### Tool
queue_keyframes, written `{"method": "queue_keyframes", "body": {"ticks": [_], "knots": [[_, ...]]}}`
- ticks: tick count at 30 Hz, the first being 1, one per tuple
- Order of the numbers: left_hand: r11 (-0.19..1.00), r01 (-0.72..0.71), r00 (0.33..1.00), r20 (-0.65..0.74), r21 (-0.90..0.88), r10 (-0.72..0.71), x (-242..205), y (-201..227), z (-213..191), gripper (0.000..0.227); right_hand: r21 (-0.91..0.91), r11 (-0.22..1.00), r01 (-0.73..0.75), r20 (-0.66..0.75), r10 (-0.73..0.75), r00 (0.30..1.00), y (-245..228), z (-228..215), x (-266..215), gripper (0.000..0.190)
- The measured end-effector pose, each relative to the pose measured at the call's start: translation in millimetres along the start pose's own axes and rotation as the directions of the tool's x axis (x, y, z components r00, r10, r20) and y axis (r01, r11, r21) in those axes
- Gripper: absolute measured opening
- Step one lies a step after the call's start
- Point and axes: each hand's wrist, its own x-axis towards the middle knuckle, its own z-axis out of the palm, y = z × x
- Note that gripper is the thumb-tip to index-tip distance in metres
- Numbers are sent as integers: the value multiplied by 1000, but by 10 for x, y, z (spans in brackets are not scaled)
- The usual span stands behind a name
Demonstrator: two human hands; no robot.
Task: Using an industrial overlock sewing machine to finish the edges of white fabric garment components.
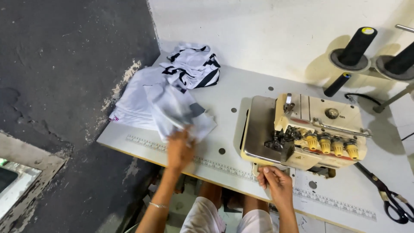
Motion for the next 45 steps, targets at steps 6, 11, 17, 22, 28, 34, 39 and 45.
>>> {"method": "queue_keyframes", "body": {"ticks": [6,11,17,22,28,34,39,45], "knots": [[942,141,941,337,-303,-33,-363,349,-66,74,-3,1000,-20,-24,20,1000,-41,12,-18,25],[872,486,821,372,-56,-433,58,606,-386,125,-56,998,-29,-6,29,1000,-52,17,-18,26],[957,271,884,420,-105,-205,661,274,853,59,-122,989,-88,-60,81,995,-68,24,-11,24],[808,64,881,414,-585,230,452,278,677,41,-96,993,-62,-84,54,995,-16,-25,17,26],[480,392,868,488,-785,90,291,-12,-18,40,-40,998,-54,-27,53,998,11,-8,-3,29],[829,338,360,875,-446,324,362,367,-541,52,-59,998,-37,-20,36,999,-43,-6,18,28],[992,-58,734,669,-110,118,253,425,245,68,-79,996,-51,-55,47,997,-120,71,-15,27],[999,44,665,745,16,-41,248,816,397,71,-65,995,-70,-60,66,996,-71,28,-13,25]]}}
